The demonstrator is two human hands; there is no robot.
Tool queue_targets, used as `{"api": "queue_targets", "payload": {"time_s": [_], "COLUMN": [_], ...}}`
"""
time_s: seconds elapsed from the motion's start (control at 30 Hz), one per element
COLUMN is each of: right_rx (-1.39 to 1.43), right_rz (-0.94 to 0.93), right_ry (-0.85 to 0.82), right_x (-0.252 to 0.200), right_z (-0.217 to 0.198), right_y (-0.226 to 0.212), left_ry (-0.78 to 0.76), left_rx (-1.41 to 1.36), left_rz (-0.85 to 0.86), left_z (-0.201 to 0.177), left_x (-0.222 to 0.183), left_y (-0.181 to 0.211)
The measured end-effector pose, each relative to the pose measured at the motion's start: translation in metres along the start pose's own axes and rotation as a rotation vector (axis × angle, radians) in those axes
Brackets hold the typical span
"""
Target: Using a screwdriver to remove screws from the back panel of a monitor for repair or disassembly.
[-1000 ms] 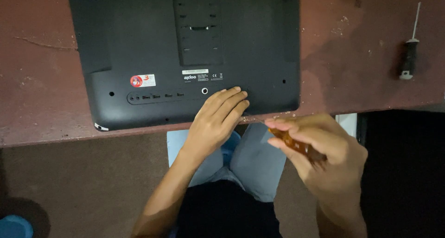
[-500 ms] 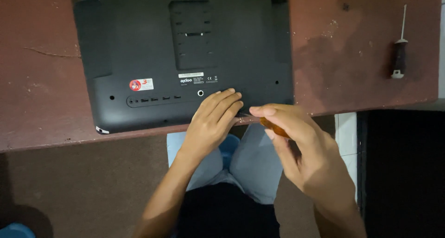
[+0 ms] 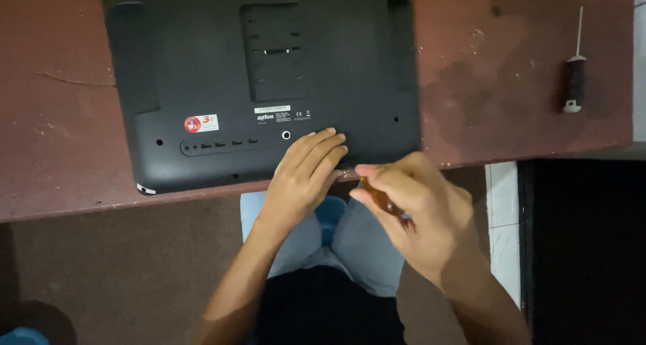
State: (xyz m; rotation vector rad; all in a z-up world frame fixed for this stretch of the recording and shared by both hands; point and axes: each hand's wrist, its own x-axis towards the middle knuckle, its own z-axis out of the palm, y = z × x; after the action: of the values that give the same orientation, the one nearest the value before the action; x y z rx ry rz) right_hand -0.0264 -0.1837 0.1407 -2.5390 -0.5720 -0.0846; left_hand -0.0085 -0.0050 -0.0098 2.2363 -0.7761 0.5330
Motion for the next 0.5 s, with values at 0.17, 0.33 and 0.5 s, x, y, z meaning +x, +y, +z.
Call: {"api": "queue_targets", "payload": {"time_s": [0.17, 0.33, 0.5], "right_rx": [0.376, 0.439, 1.056], "right_rz": [0.058, 0.248, 0.443], "right_ry": [0.217, 0.835, 1.218], "right_x": [-0.01, -0.041, -0.044], "right_z": [-0.015, -0.015, 0.017], "right_y": [0.012, 0.124, 0.24], "left_ry": [-0.027, -0.082, -0.101], "left_rx": [-0.063, -0.154, -0.111], "left_rz": [-0.041, -0.111, -0.234], "left_z": [-0.004, -0.008, 0.004], "left_x": [0.004, 0.019, 0.046], "left_y": [0.006, 0.011, 0.005]}}
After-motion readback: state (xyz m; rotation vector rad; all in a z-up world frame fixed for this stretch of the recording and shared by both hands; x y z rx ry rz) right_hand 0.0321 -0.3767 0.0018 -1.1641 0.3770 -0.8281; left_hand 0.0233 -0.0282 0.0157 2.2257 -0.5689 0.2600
